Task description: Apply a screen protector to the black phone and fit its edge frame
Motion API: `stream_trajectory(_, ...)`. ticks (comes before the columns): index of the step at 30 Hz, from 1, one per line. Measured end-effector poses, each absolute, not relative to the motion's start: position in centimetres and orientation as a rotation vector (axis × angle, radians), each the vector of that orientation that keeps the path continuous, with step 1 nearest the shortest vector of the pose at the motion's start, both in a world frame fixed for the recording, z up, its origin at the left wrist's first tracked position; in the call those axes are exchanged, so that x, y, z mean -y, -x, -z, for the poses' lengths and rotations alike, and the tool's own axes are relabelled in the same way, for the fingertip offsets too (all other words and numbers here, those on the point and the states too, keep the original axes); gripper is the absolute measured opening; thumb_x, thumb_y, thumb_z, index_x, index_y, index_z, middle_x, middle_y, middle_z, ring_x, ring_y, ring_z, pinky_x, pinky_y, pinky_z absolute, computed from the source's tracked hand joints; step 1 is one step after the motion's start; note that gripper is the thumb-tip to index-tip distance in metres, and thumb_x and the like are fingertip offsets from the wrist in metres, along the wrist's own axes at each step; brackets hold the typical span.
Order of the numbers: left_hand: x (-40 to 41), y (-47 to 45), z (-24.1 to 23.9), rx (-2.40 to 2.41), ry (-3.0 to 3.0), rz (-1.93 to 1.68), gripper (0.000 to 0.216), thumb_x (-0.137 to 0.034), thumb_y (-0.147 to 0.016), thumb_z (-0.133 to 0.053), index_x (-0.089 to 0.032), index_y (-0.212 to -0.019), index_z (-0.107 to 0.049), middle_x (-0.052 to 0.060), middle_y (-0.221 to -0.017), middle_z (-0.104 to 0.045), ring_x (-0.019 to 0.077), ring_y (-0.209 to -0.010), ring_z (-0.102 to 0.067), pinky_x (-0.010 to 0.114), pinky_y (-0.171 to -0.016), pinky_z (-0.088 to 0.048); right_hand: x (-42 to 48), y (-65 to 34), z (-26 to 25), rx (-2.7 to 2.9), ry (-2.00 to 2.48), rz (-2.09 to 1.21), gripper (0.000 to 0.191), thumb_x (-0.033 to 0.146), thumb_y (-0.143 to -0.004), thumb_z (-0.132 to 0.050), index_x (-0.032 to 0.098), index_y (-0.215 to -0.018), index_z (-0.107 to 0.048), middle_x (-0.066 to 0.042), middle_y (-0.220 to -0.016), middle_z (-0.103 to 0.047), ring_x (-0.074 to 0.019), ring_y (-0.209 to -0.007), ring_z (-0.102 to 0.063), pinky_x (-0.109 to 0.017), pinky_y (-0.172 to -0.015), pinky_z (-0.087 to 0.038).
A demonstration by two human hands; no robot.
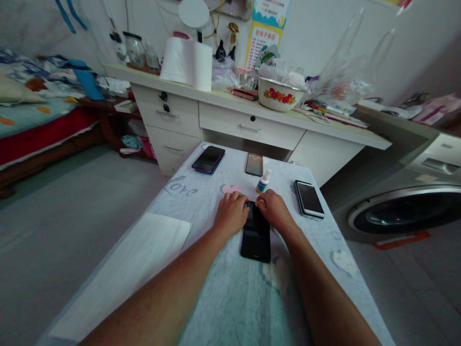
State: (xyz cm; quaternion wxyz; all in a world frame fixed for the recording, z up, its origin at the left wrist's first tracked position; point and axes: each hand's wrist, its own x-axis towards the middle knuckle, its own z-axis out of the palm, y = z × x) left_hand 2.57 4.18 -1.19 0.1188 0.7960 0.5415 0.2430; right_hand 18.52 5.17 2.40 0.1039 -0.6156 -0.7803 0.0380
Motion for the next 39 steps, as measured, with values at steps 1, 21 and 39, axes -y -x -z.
stream_trajectory(1, -4.2, -2.6, 1.2, -1.585, -2.328, -0.708, 0.019, -0.027, -0.086, -0.059, -0.022, -0.104, -0.06, 0.005, -0.11, -0.057, 0.0238, -0.104, -0.047, 0.036, -0.089, -0.04, -5.2, -18.2, -2.3, 2.304, 1.79, -0.113, 0.019, 0.016, -0.089, -0.051, 0.015, -0.086, -0.07, -0.007, -0.088, -0.061, -0.0151, -0.079, -0.055, -0.024, -0.071, -0.036)
stream_trajectory(21, -4.3, -2.5, 1.4, -1.597, -2.319, -0.724, 0.018, -0.018, -0.09, -0.049, -0.02, -0.107, -0.054, 0.006, -0.112, -0.059, 0.0239, -0.105, -0.048, 0.036, -0.089, -0.039, -5.2, -17.0, -2.0, 2.376, 1.558, -0.213, 0.022, 0.011, -0.088, -0.049, 0.015, -0.084, -0.07, -0.005, -0.082, -0.057, -0.0146, -0.08, -0.054, -0.024, -0.073, -0.038)
stream_trajectory(39, -4.6, -2.3, 0.9, -1.557, -2.237, -0.715, 0.032, -0.011, -0.088, -0.045, -0.024, -0.112, -0.061, 0.005, -0.113, -0.06, 0.0217, -0.107, -0.049, 0.035, -0.093, -0.039, -4.4, -17.0, -2.7, 2.403, 1.509, -0.303, 0.02, 0.01, -0.086, -0.051, 0.015, -0.083, -0.071, -0.005, -0.083, -0.06, -0.014, -0.079, -0.056, -0.023, -0.074, -0.038)
